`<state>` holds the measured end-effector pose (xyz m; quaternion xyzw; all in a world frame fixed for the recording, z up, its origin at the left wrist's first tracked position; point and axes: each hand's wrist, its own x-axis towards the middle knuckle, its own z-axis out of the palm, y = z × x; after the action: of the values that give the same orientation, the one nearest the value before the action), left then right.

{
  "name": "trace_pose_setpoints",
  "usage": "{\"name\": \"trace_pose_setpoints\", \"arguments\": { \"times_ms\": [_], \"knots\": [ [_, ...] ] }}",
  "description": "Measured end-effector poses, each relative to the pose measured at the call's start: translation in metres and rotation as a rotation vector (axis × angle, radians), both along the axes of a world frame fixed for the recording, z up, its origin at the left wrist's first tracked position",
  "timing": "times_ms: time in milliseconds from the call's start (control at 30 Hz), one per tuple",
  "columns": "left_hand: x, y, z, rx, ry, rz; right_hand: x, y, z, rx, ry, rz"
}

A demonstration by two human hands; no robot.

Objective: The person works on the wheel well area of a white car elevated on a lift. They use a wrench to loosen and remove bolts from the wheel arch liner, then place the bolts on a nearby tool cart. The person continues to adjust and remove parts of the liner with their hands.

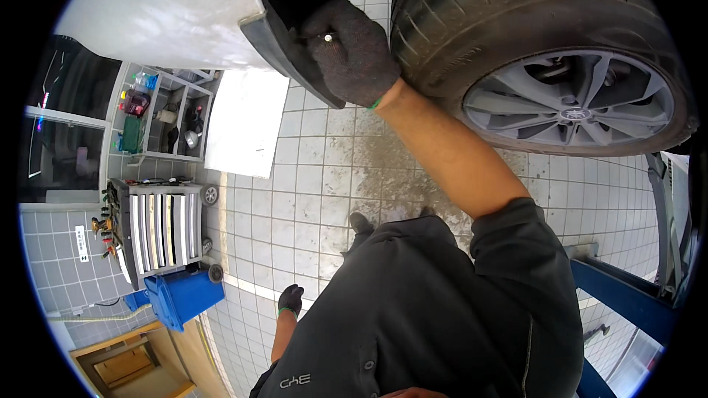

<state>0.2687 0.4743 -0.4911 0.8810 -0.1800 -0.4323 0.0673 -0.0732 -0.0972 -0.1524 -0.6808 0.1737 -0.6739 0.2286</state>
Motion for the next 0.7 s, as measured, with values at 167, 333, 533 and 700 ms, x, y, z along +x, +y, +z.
{"name": "trace_pose_setpoints", "arguments": {
  "times_ms": [167, 333, 533, 700],
  "knots": [
    [-0.014, -0.011, 0.018, -0.009, 0.012, 0.030, 0.000, -0.005, 0.000, -0.108, 0.103, -0.083],
    [-0.004, -0.022, 0.011, -0.050, 0.009, -0.059, 0.006, -0.007, 0.003, -0.073, 0.107, -0.124],
    [-0.009, -0.052, 0.001, -0.107, 0.011, -0.055, 0.009, 0.003, 0.010, 0.210, 0.276, -0.128],
    [0.013, -0.045, -0.022, -0.083, 0.029, -0.081, -0.005, 0.003, 0.029, 1.016, -0.031, 0.786]
  ]
}}
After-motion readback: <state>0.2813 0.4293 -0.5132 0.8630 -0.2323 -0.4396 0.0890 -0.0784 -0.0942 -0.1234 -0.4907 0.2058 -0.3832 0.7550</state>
